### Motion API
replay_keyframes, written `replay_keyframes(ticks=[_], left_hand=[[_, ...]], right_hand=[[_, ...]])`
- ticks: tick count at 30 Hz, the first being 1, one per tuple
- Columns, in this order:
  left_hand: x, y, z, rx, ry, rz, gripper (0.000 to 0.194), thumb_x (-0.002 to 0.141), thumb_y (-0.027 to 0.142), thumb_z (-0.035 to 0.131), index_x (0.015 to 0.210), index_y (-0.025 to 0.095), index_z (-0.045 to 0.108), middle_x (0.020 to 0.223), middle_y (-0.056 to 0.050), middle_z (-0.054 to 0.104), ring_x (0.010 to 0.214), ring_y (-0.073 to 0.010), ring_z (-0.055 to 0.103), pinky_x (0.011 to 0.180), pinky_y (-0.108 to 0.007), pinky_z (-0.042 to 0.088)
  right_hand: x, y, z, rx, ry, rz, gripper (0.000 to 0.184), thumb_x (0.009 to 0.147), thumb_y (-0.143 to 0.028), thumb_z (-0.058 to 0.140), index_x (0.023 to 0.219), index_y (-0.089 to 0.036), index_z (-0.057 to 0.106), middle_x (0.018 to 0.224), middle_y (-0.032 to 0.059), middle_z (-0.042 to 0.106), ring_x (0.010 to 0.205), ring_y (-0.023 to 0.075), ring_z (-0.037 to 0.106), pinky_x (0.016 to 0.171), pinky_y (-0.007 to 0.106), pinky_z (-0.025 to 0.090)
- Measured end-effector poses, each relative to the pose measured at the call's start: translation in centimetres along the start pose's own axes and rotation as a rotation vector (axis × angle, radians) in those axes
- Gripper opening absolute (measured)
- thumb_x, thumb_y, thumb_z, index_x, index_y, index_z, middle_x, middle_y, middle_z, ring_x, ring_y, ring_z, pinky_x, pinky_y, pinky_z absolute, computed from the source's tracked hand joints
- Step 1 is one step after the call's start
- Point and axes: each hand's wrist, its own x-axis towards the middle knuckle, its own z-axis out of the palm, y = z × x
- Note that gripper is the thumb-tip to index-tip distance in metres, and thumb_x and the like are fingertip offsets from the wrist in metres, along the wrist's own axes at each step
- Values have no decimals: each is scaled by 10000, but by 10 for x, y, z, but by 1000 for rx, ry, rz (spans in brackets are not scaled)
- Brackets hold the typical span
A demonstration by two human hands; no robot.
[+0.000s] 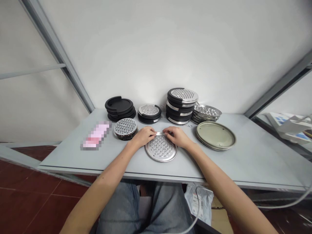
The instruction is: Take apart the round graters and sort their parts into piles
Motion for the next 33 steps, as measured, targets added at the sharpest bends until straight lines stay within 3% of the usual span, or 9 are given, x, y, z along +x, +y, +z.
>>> replay_keyframes(ticks=[13, 25, 33], left_hand=[[1, -5, 2, -168, 51, -101, 207, 831, 233, 626, 1013, 178, 710, 891, -34, 684, 727, -145, 584, 682, -252, 458], [3, 2, -2, -199, 10, -113, 244, 837, 230, 617, 1059, 181, 705, 928, -47, 670, 747, -146, 593, 711, -257, 473], [1, 5, -4, -74, -13, -27, 243, 879, 232, 571, 1082, 181, 696, 963, -66, 670, 895, -189, 614, 839, -295, 463]], right_hand=[[1, -3, -3, 3, -12, -9, 217, 832, -141, 506, 965, -173, 674, 923, 69, 681, 817, 173, 606, 751, 283, 451], [1, -4, -2, -9, -28, -18, 212, 828, -130, 506, 948, -173, 675, 902, 64, 682, 815, 174, 594, 752, 283, 441], [1, -3, -1, -6, -20, -19, 220, 820, -122, 507, 950, -174, 677, 903, 65, 683, 820, 180, 594, 766, 297, 449]])
